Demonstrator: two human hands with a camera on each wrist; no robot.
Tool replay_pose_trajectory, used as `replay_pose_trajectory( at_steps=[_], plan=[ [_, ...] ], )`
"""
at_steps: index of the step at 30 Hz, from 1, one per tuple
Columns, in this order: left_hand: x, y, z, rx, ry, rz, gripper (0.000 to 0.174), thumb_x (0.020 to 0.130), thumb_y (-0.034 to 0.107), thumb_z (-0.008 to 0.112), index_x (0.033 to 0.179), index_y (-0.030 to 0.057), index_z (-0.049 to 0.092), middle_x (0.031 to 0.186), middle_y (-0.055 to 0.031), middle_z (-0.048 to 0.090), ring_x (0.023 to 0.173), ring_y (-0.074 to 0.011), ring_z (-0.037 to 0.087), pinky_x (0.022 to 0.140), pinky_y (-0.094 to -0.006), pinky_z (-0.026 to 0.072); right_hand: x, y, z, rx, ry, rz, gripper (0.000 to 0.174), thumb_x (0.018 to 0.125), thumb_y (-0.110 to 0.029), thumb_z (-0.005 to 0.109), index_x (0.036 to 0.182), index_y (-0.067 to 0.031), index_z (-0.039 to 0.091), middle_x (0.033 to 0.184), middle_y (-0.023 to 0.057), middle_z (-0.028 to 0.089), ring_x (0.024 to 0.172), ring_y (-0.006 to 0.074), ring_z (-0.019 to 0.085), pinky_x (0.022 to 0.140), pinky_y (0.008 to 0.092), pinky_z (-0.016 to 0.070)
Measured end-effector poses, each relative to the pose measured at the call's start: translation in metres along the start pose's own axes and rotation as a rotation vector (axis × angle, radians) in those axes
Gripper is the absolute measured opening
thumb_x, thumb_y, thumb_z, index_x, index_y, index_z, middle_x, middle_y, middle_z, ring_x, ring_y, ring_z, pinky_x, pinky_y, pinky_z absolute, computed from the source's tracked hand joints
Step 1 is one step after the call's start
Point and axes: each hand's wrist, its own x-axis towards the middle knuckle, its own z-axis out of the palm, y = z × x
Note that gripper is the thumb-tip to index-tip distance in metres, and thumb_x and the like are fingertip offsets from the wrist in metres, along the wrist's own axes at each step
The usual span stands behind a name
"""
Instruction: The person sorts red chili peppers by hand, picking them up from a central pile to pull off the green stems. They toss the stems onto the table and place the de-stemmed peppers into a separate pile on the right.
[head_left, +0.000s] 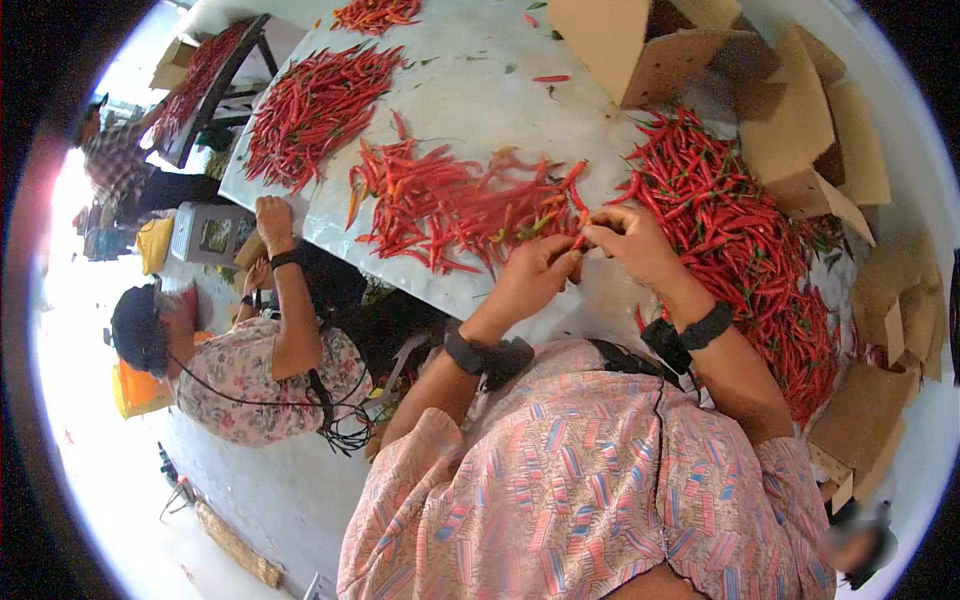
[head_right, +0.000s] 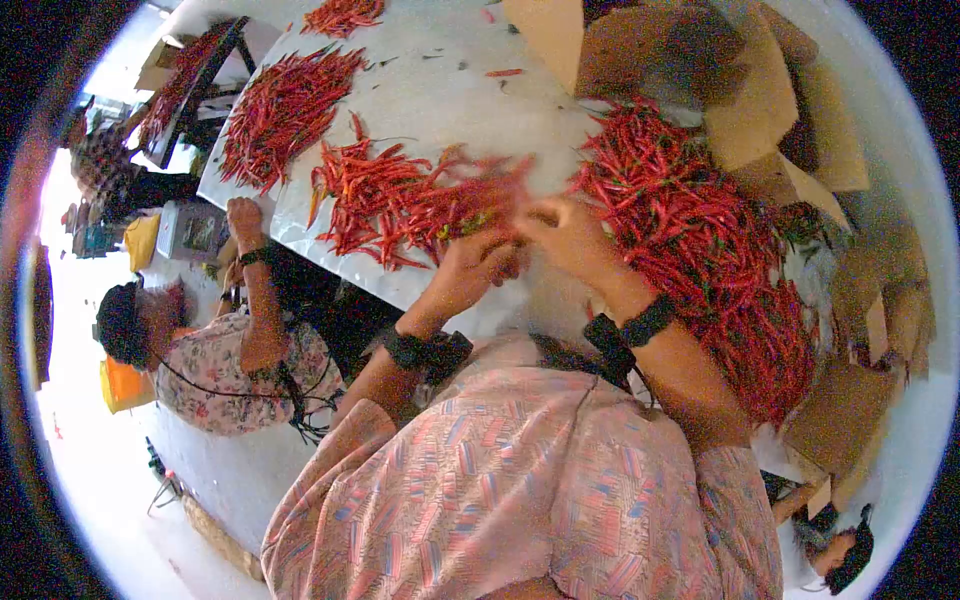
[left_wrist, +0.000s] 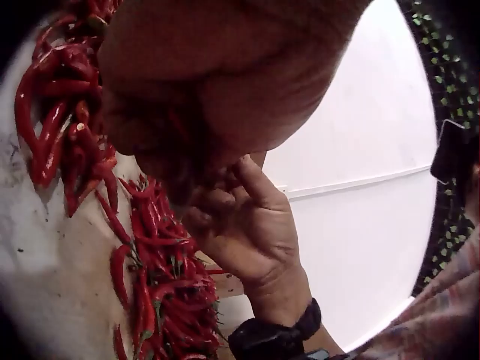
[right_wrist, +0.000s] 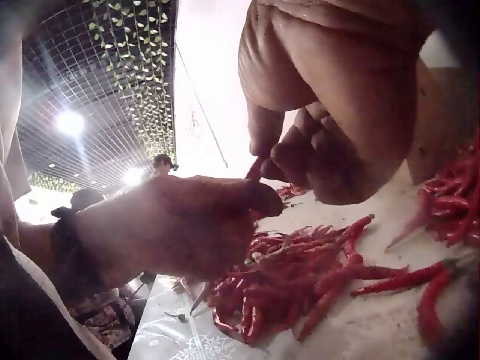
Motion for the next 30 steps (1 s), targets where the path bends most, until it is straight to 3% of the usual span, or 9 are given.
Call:
replay_pose_trajectory(
  at_steps=[8,11,12,14,16,20,24,29,30],
  plan=[
    [0.0,0.005,-0.012,0.165,0.052,-0.044,0.02,0.085,0.015,0.05,0.075,-0.001,0.057,0.06,-0.0069,0.057,0.053,-0.0119,0.051,0.049,-0.0272,0.0408,0.003,0.003,-0.001,0.101,0.016,0.139,0.016,0.082,-0.018,0.057,0.084,-0.0019,0.059,0.067,-0.0045,0.052,0.058,0.0026,0.043,0.052,0.0189,0.0347],
    [0.01,-0.009,-0.032,0.364,0.223,-0.004,0.017,0.083,0.015,0.054,0.076,0.0,0.058,0.06,-0.0102,0.057,0.054,-0.0174,0.054,0.05,-0.03,0.0422,0.004,-0.002,-0.018,0.016,0.202,0.078,0.025,0.082,-0.023,0.055,0.086,0.0004,0.061,0.077,0.0069,0.062,0.071,0.0137,0.055,0.066,0.0275,0.0438],
    [0.011,-0.003,-0.042,0.424,0.324,0.123,0.017,0.081,0.019,0.056,0.08,0.0027,0.061,0.064,-0.0132,0.057,0.058,-0.0233,0.057,0.054,-0.0336,0.0445,0.003,-0.004,-0.032,-0.066,0.229,0.068,0.026,0.082,-0.024,0.055,0.085,0.0008,0.061,0.078,0.0081,0.062,0.072,0.0144,0.056,0.068,0.028,0.0437],
    [0.014,0.008,-0.066,0.36,0.363,-0.039,0.019,0.08,0.02,0.055,0.086,0.004,0.062,0.074,-0.0144,0.06,0.068,-0.0268,0.06,0.062,-0.0361,0.0467,-0.004,-0.012,-0.061,-0.227,0.3,0.081,0.028,0.082,-0.026,0.054,0.086,0.0015,0.061,0.077,0.0094,0.062,0.072,0.0142,0.056,0.069,0.0285,0.0437],
    [0.026,-0.006,-0.094,0.748,0.474,0.073,0.02,0.077,0.019,0.055,0.089,0.006,0.063,0.083,-0.0137,0.062,0.08,-0.0273,0.06,0.069,-0.037,0.0475,-0.013,-0.006,-0.094,-0.343,0.393,0.096,0.032,0.081,-0.029,0.056,0.085,0.0022,0.06,0.075,0.0088,0.061,0.07,0.0138,0.055,0.067,0.0285,0.0431],
    [0.048,-0.028,-0.137,0.998,0.507,0.179,0.022,0.073,0.018,0.056,0.092,0.0086,0.063,0.094,-0.0106,0.062,0.088,-0.0274,0.059,0.074,-0.0369,0.0476,-0.038,-0.007,-0.15,-0.411,0.6,0.296,0.036,0.081,-0.032,0.057,0.095,0.0016,0.06,0.08,0.0082,0.062,0.069,0.0138,0.055,0.064,0.0273,0.0443],
    [0.062,-0.031,-0.143,1.255,0.497,0.027,0.024,0.072,0.017,0.055,0.095,0.0124,0.063,0.102,-0.0081,0.06,0.092,-0.0252,0.058,0.076,-0.0371,0.0479,-0.055,0.031,-0.202,-0.435,0.645,0.351,0.034,0.08,-0.028,0.059,0.098,0.0015,0.059,0.085,0.0088,0.062,0.071,0.0142,0.056,0.064,0.0277,0.0456],
    [0.069,-0.025,-0.143,1.373,0.44,-0.109,0.025,0.073,0.014,0.054,0.096,0.0126,0.062,0.1,-0.0089,0.06,0.089,-0.0259,0.059,0.072,-0.0381,0.0494,-0.063,0.046,-0.206,-0.594,0.874,0.252,0.031,0.079,-0.025,0.059,0.099,-0.0012,0.06,0.092,0.0111,0.063,0.083,0.0217,0.059,0.076,0.0308,0.0443],
    [0.073,-0.023,-0.142,1.423,0.387,-0.221,0.025,0.073,0.014,0.054,0.096,0.0127,0.062,0.099,-0.0089,0.06,0.087,-0.0263,0.06,0.07,-0.0379,0.0499,-0.061,0.041,-0.203,-0.592,0.873,0.251,0.031,0.079,-0.025,0.059,0.099,-0.0012,0.06,0.092,0.0111,0.063,0.083,0.0217,0.059,0.076,0.0308,0.0443]
  ],
)
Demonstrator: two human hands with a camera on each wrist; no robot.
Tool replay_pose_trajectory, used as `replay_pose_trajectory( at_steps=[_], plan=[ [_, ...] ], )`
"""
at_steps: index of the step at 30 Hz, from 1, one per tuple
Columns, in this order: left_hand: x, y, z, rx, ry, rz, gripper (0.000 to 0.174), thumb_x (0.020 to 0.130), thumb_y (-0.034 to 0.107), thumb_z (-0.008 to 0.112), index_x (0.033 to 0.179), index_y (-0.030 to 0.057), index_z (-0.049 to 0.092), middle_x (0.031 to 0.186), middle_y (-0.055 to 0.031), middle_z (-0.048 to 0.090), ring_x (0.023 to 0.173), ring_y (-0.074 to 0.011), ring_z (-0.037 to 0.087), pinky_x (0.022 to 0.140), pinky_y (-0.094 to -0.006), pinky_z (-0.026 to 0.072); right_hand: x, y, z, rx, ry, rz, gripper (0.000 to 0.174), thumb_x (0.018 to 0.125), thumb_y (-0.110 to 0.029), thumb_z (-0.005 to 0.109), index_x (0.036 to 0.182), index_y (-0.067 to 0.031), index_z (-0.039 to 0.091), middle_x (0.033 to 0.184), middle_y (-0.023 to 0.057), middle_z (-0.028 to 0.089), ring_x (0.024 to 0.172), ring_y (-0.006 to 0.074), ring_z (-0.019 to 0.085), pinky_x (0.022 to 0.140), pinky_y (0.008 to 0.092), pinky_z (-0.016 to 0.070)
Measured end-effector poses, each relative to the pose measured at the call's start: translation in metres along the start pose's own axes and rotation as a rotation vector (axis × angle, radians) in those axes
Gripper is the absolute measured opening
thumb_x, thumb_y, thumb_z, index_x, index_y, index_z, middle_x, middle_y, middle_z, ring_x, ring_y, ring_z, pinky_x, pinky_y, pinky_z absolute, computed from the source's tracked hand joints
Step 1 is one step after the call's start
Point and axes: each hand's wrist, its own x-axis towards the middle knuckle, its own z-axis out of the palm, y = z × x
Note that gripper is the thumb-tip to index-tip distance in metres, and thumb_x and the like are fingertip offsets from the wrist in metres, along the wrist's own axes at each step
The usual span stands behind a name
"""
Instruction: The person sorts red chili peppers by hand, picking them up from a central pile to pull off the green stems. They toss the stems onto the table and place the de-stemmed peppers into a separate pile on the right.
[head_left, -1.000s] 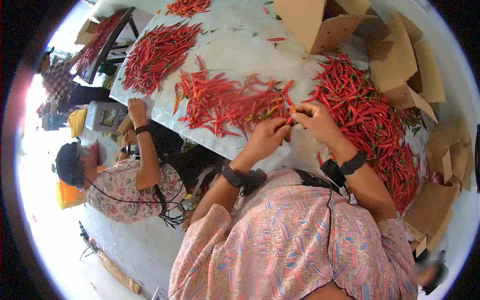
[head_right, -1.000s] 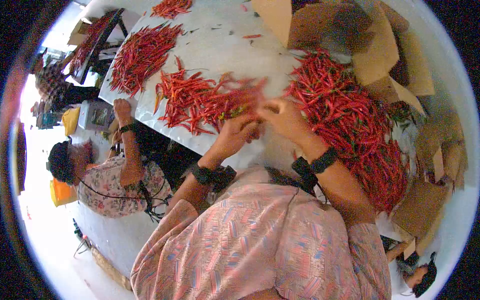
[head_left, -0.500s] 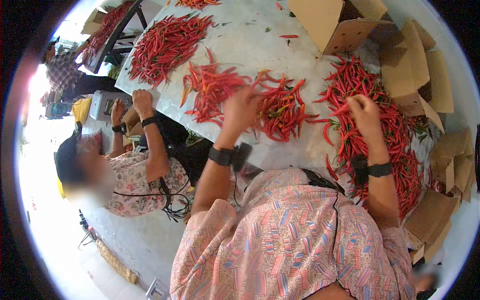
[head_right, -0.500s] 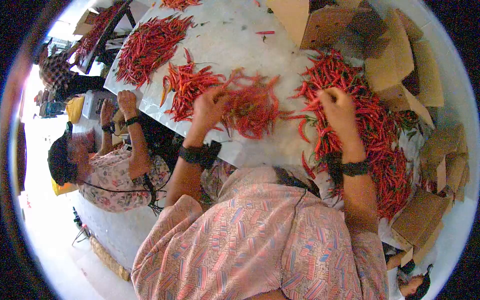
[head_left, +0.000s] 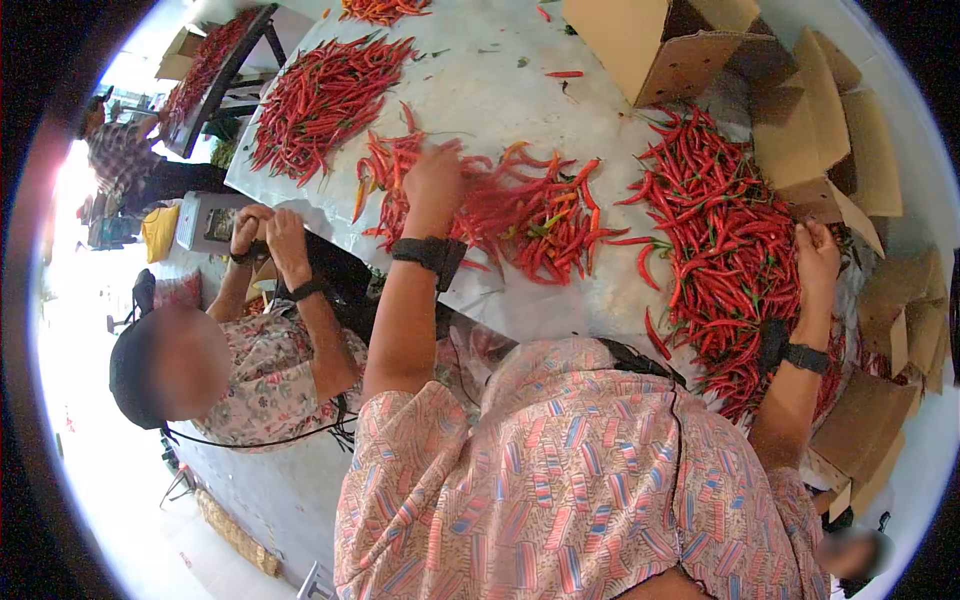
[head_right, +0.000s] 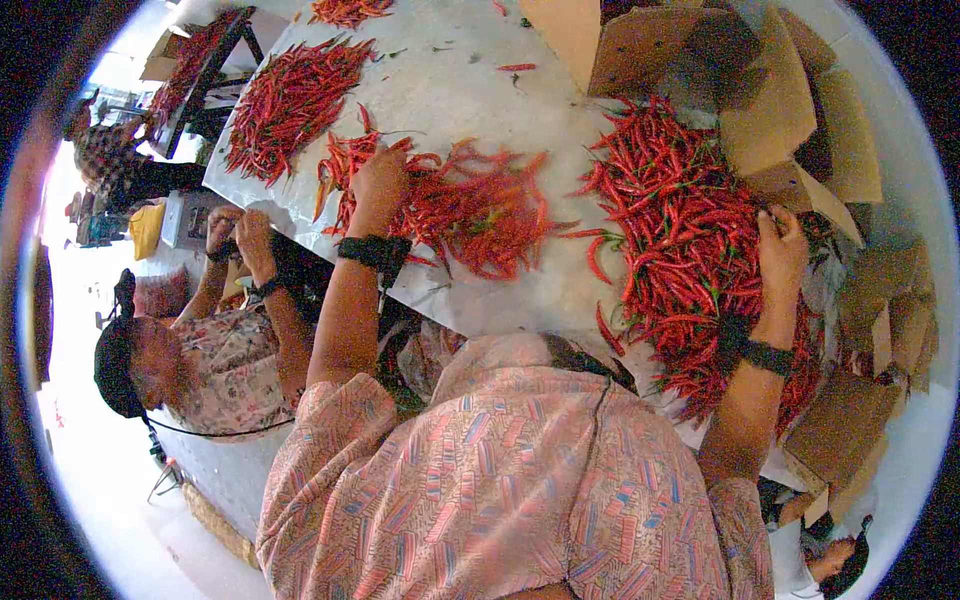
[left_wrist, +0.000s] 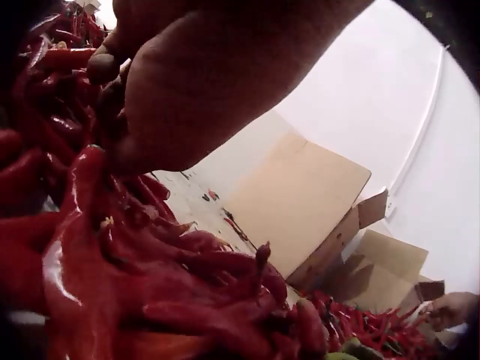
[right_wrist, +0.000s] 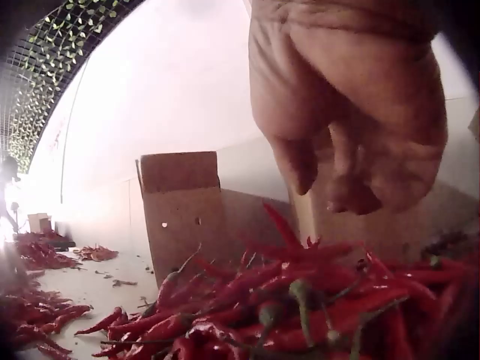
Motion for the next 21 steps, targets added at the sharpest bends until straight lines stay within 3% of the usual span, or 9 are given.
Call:
replay_pose_trajectory(
  at_steps=[2,4,8,10,11,13,14,16,21],
  plan=[
    [0.0,0.0,-0.001,0.073,-0.091,-0.037,0.024,0.074,0.014,0.054,0.097,0.0127,0.062,0.098,-0.0089,0.06,0.084,-0.0268,0.061,0.068,-0.0377,0.0505,-0.005,-0.018,0.003,0.04,-0.004,-0.045,0.031,0.079,-0.025,0.059,0.099,-0.0005,0.059,0.094,0.0123,0.063,0.089,0.0235,0.059,0.081,0.0323,0.0429],
    [-0.01,-0.001,-0.004,0.078,0.05,0.055,0.023,0.075,0.013,0.052,0.095,0.0103,0.062,0.094,-0.0105,0.061,0.081,-0.0264,0.062,0.065,-0.0373,0.0509,-0.006,-0.027,0.008,0.014,0.017,-0.112,0.031,0.079,-0.025,0.059,0.099,-0.0004,0.059,0.094,0.0123,0.063,0.088,0.0227,0.059,0.081,0.0322,0.0432],
    [-0.026,0.004,-0.028,-0.038,0.074,0.009,0.023,0.076,0.016,0.053,0.094,0.0065,0.062,0.091,-0.0122,0.061,0.079,-0.0271,0.062,0.066,-0.0382,0.05,-0.023,-0.066,0.023,0.152,-0.051,-0.208,0.028,0.08,-0.023,0.058,0.097,-0.001,0.06,0.092,0.0116,0.063,0.086,0.0206,0.06,0.079,0.0309,0.0443],
    [-0.033,0.003,-0.032,-0.374,0.336,0.062,0.024,0.075,0.015,0.056,0.096,0.0035,0.061,0.087,-0.0141,0.062,0.076,-0.0245,0.063,0.066,-0.0361,0.0491,-0.036,-0.088,0.033,0.253,-0.187,-0.275,0.026,0.08,-0.021,0.058,0.097,-0.0011,0.06,0.09,0.0112,0.064,0.083,0.0203,0.06,0.077,0.0304,0.0452],
    [-0.037,0.005,-0.034,-0.374,0.337,0.062,0.024,0.075,0.015,0.056,0.096,0.0035,0.061,0.087,-0.0141,0.062,0.076,-0.0245,0.063,0.066,-0.0361,0.0491,-0.046,-0.103,0.039,0.289,-0.263,-0.286,0.026,0.079,-0.02,0.058,0.096,-0.0011,0.061,0.088,0.0111,0.064,0.082,0.0203,0.061,0.075,0.0303,0.0457],
    [-0.043,0.014,-0.039,-0.859,0.268,-0.028,0.022,0.076,0.013,0.058,0.095,0.0019,0.061,0.084,-0.0098,0.063,0.07,-0.0182,0.061,0.064,-0.0305,0.0478,-0.06,-0.12,0.054,0.338,-0.439,-0.346,0.024,0.079,-0.018,0.057,0.096,-0.0013,0.061,0.088,0.0106,0.064,0.081,0.0199,0.061,0.074,0.0306,0.0459],
    [-0.046,0.018,-0.033,-0.859,0.267,-0.027,0.022,0.076,0.013,0.058,0.095,0.0019,0.061,0.084,-0.0098,0.063,0.07,-0.0182,0.061,0.064,-0.0305,0.0478,-0.068,-0.127,0.063,0.372,-0.527,-0.317,0.024,0.079,-0.018,0.057,0.095,-0.0012,0.061,0.088,0.0107,0.064,0.082,0.0195,0.06,0.074,0.0305,0.0458],
    [-0.051,0.027,-0.021,-1.516,-0.013,-0.152,0.016,0.08,0.009,0.056,0.093,-0.0002,0.059,0.08,-0.0059,0.062,0.068,-0.0124,0.059,0.061,-0.0249,0.0466,-0.082,-0.131,0.085,0.435,-0.668,-0.341,0.023,0.08,-0.016,0.056,0.095,-0.0002,0.061,0.088,0.0074,0.063,0.079,0.0144,0.058,0.071,0.0275,0.0453],
    [-0.077,0.065,-0.025,-1.823,-0.273,-0.201,0.013,0.084,0.009,0.053,0.092,-0.0014,0.054,0.078,-0.0052,0.058,0.067,-0.0132,0.057,0.061,-0.0241,0.0481,-0.11,-0.151,0.097,0.484,-0.882,-0.352,0.024,0.08,-0.012,0.057,0.099,0.0011,0.058,0.084,0.0028,0.06,0.072,0.0081,0.053,0.063,0.0232,0.0443]
  ],
)
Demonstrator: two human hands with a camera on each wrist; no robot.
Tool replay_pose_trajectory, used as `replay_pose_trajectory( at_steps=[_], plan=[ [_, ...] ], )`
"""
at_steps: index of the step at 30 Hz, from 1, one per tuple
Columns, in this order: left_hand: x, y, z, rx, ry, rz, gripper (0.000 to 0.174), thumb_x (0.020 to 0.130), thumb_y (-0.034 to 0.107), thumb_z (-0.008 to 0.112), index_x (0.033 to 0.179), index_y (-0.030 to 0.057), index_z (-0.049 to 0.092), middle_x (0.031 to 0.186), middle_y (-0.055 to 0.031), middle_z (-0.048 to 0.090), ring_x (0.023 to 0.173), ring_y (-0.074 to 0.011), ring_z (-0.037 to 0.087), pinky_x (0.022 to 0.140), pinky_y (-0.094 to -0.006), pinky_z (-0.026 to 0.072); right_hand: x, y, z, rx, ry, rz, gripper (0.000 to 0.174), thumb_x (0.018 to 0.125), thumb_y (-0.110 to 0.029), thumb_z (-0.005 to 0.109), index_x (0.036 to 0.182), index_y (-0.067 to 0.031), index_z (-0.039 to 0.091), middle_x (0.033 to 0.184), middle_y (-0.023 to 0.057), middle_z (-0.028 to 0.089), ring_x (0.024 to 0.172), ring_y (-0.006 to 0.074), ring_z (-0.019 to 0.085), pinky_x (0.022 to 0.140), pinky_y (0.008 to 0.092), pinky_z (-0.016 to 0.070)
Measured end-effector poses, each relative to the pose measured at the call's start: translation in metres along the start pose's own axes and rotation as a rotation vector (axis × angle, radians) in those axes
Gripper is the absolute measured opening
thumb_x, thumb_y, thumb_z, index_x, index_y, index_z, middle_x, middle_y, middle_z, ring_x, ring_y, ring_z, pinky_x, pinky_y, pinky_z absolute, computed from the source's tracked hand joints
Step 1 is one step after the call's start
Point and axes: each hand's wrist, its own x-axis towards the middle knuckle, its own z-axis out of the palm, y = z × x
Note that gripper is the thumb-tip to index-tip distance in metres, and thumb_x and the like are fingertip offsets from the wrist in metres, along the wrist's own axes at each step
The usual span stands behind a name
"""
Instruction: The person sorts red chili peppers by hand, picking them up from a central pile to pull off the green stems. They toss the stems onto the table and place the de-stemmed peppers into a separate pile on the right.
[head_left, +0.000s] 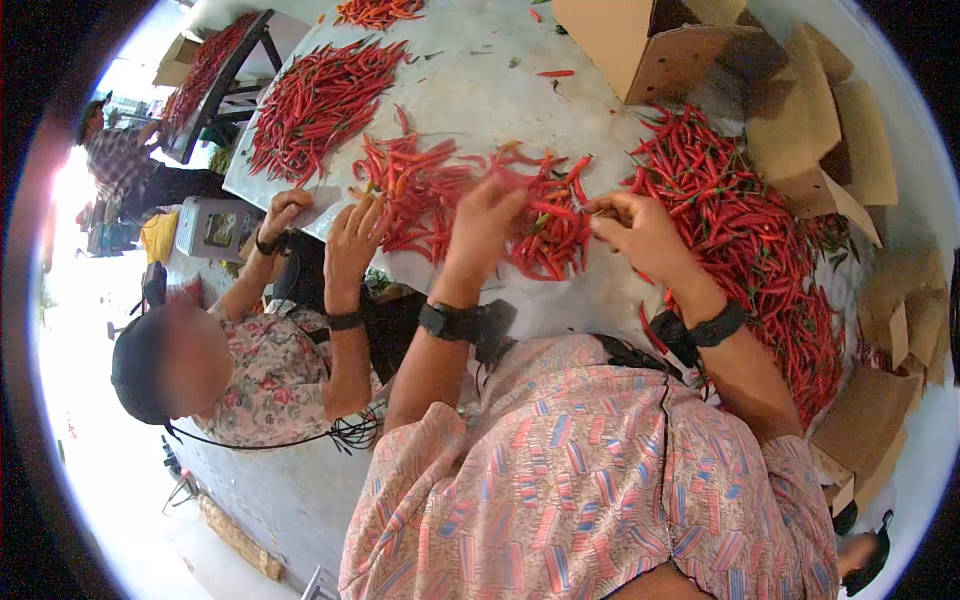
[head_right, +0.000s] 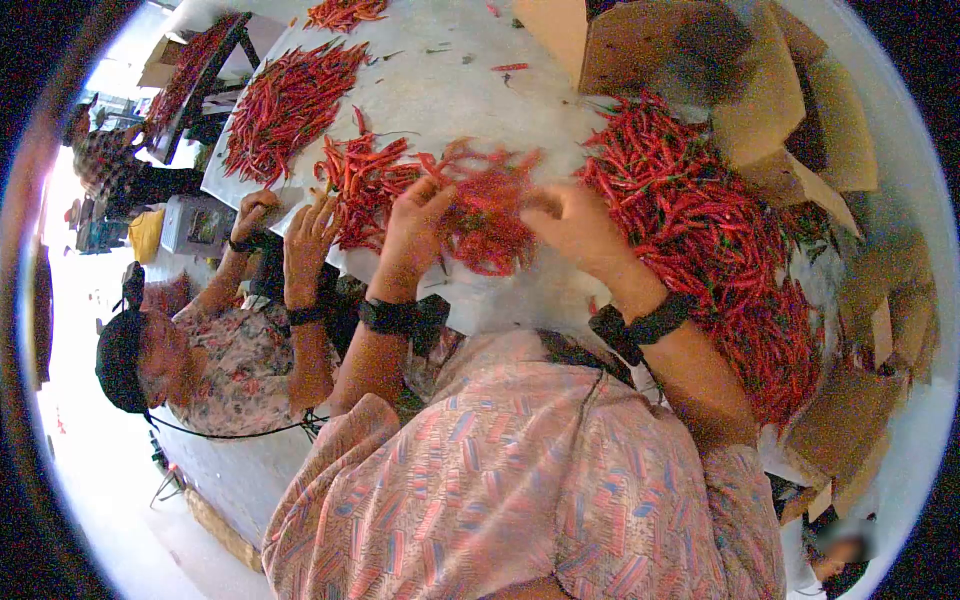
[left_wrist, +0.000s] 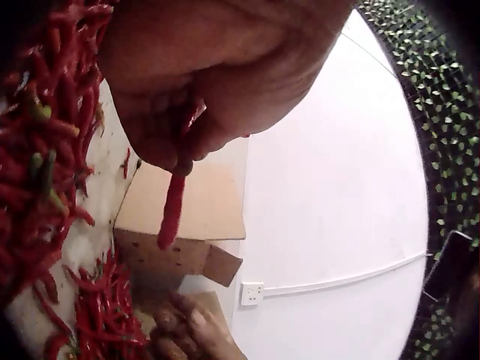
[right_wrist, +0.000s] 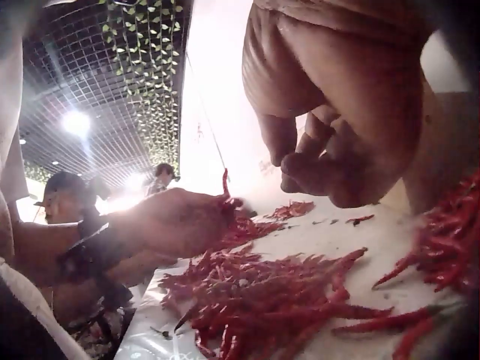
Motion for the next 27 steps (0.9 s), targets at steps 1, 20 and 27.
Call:
replay_pose_trajectory(
  at_steps=[1,20,27],
  plan=[
    [-0.001,-0.005,0.006,-0.092,-0.041,-0.011,0.012,0.084,0.008,0.052,0.092,-0.0011,0.053,0.079,-0.0053,0.058,0.067,-0.0134,0.057,0.061,-0.0249,0.0487,-0.001,-0.001,0.004,0.078,-0.033,-0.007,0.025,0.079,-0.012,0.058,0.101,0.0014,0.057,0.083,0.0019,0.059,0.069,0.0071,0.052,0.06,0.0224,0.0434],
    [-0.026,-0.022,0.037,-0.142,-0.204,-0.092,0.012,0.082,0.003,0.051,0.094,-0.0001,0.053,0.083,-0.0045,0.059,0.07,-0.0103,0.056,0.062,-0.0241,0.0463,-0.002,0.027,0.007,0.151,0.111,0.073,0.019,0.082,-0.022,0.059,0.081,-0.003,0.057,0.066,-0.0023,0.052,0.053,0.0037,0.044,0.049,0.0192,0.0373],
    [-0.031,-0.018,0.044,0.046,-0.253,-0.092,0.01,0.082,0.002,0.052,0.092,0.0004,0.052,0.083,-0.0045,0.059,0.07,-0.0107,0.056,0.06,-0.0233,0.0459,-0.006,0.014,0.007,0.002,0.191,0.009,0.021,0.079,-0.023,0.063,0.073,-0.0025,0.059,0.061,-0.0017,0.054,0.054,0.0036,0.047,0.049,0.0208,0.0375]
  ],
)
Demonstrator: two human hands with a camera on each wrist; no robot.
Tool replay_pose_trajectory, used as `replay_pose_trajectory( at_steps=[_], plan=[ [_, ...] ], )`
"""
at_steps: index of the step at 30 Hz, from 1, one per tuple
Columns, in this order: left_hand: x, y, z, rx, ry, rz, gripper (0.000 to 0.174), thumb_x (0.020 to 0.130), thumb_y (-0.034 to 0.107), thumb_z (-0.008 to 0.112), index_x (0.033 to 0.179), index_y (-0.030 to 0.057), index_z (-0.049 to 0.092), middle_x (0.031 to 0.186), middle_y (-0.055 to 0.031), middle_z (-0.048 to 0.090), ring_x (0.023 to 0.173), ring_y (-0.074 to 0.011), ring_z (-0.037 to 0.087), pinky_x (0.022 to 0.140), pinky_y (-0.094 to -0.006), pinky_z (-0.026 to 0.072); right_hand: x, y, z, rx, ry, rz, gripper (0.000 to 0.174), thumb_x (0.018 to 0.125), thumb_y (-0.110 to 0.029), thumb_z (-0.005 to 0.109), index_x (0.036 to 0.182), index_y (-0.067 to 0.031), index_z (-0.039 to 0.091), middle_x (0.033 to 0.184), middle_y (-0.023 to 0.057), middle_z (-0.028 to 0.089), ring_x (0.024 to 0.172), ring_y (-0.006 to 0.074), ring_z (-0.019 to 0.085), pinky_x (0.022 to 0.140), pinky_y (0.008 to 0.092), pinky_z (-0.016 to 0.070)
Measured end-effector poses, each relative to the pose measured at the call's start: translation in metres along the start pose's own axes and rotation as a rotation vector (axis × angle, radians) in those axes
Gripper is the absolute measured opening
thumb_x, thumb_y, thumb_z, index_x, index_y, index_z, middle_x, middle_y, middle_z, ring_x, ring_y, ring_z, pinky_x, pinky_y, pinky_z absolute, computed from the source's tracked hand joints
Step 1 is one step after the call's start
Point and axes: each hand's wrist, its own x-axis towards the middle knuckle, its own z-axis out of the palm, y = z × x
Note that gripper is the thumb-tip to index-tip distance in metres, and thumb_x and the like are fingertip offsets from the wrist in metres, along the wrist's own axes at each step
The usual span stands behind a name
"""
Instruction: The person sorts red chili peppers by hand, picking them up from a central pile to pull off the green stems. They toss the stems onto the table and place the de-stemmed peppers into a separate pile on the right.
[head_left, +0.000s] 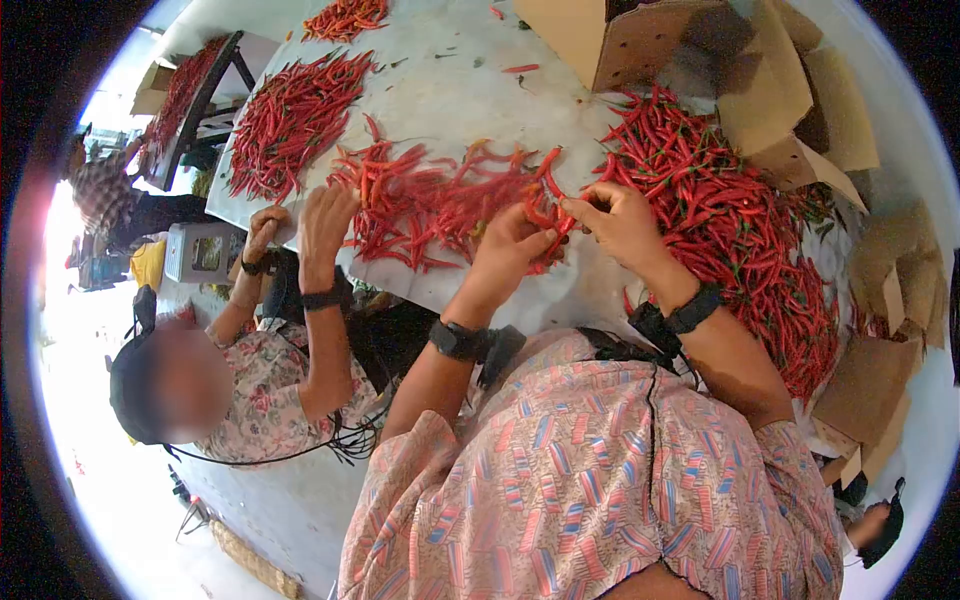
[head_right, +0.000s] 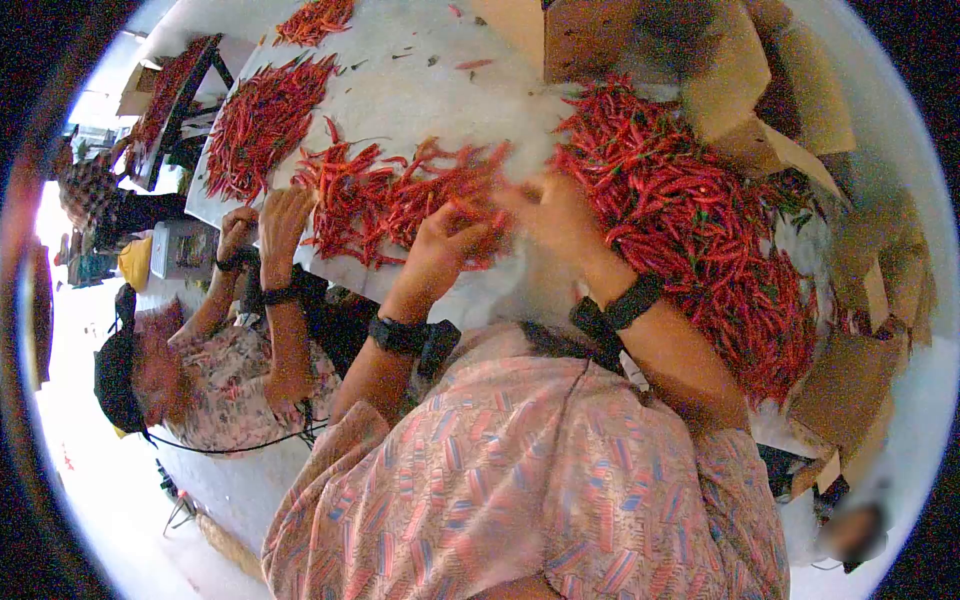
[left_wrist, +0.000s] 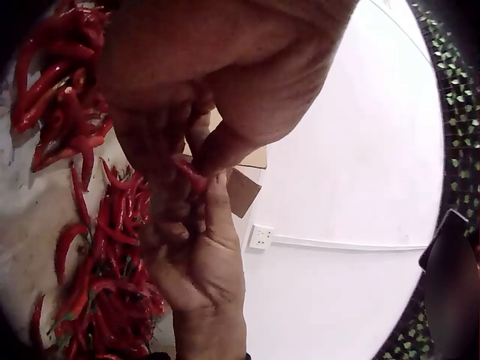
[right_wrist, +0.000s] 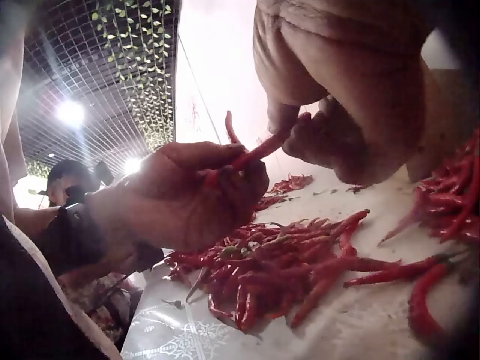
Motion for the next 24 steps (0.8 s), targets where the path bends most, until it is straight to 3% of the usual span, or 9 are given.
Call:
replay_pose_trajectory(
  at_steps=[7,13,15,17,19,20,22,23,24],
  plan=[
    [0.002,-0.011,-0.006,-0.063,-0.022,0.082,0.013,0.08,0.002,0.054,0.094,0.0012,0.052,0.084,-0.0048,0.059,0.071,-0.0098,0.056,0.059,-0.0225,0.0452,0.0,0.012,0.003,-0.017,0.014,-0.068,0.019,0.08,-0.021,0.062,0.075,-0.0028,0.06,0.063,-0.0017,0.055,0.054,0.0039,0.047,0.049,0.0206,0.0381],
    [0.006,-0.013,-0.009,-0.036,0.018,0.062,0.014,0.08,0.003,0.056,0.093,0.0024,0.052,0.083,-0.0051,0.06,0.07,-0.0093,0.056,0.058,-0.0212,0.0449,-0.004,0.012,0.008,0.302,-0.139,0.047,0.018,0.082,-0.021,0.06,0.082,-0.003,0.06,0.065,-0.0036,0.054,0.054,0.0029,0.046,0.049,0.0195,0.0375],
    [0.002,-0.002,-0.001,-0.003,0.024,0.005,0.014,0.079,0.003,0.056,0.092,0.0025,0.053,0.081,-0.005,0.06,0.068,-0.0091,0.056,0.057,-0.0211,0.0445,-0.001,0.019,0.007,0.163,-0.139,0.013,0.03,0.081,-0.035,0.057,0.079,-0.0052,0.06,0.065,0.0059,0.06,0.06,0.0131,0.056,0.058,0.0299,0.0447],
    [0.001,0.001,0.001,0.035,0.038,-0.049,0.013,0.079,0.003,0.057,0.092,0.0026,0.053,0.08,-0.0049,0.06,0.066,-0.0089,0.055,0.056,-0.0209,0.0441,-0.002,0.018,-0.004,0.195,-0.096,0.022,0.03,0.084,-0.033,0.053,0.083,-0.0045,0.06,0.066,0.0057,0.06,0.062,0.0138,0.056,0.058,0.0299,0.0447],
    [0.004,-0.006,-0.006,0.018,0.107,0.054,0.009,0.078,0.003,0.058,0.085,0.0027,0.053,0.075,-0.0033,0.059,0.062,-0.0077,0.054,0.055,-0.0201,0.0428,-0.002,0.007,-0.029,0.132,0.063,0.174,0.02,0.086,-0.022,0.051,0.082,-0.0026,0.057,0.067,0.0001,0.056,0.058,0.0059,0.05,0.053,0.0214,0.0409],
    [0.005,-0.009,-0.012,0.018,0.102,0.054,0.009,0.078,0.003,0.058,0.085,0.0027,0.053,0.075,-0.0033,0.059,0.062,-0.0077,0.054,0.055,-0.0201,0.0428,0.002,0.021,-0.041,-0.015,0.136,0.116,0.033,0.086,-0.031,0.045,0.089,-0.0008,0.058,0.074,0.0146,0.061,0.068,0.0258,0.06,0.064,0.0369,0.0457],
    [0.005,-0.016,-0.026,0.097,0.167,0.134,0.007,0.077,0.002,0.059,0.079,0.0026,0.052,0.073,-0.0021,0.058,0.062,-0.0067,0.053,0.055,-0.0198,0.0422,0.004,0.052,-0.074,-0.142,0.272,0.034,0.028,0.083,-0.024,0.047,0.093,-0.0002,0.057,0.086,0.0191,0.061,0.082,0.0335,0.059,0.071,0.0403,0.0458],
    [0.004,-0.016,-0.032,0.093,0.166,0.13,0.007,0.077,0.002,0.059,0.079,0.0026,0.052,0.073,-0.0021,0.058,0.062,-0.0067,0.053,0.055,-0.0198,0.0422,-0.005,0.039,-0.094,-0.313,0.261,0.098,0.024,0.08,-0.019,0.049,0.096,-0.0018,0.057,0.091,0.0198,0.06,0.086,0.0349,0.057,0.075,0.0406,0.0451],
    [0.002,-0.017,-0.038,0.156,0.158,0.081,0.007,0.078,0.001,0.057,0.084,0.0021,0.054,0.079,-0.0028,0.059,0.069,-0.0082,0.055,0.061,-0.0215,0.0441,-0.013,0.042,-0.107,-0.481,0.312,-0.021,0.024,0.078,-0.016,0.052,0.098,-0.0045,0.057,0.091,0.019,0.059,0.086,0.035,0.056,0.076,0.0399,0.0449]
  ],
)
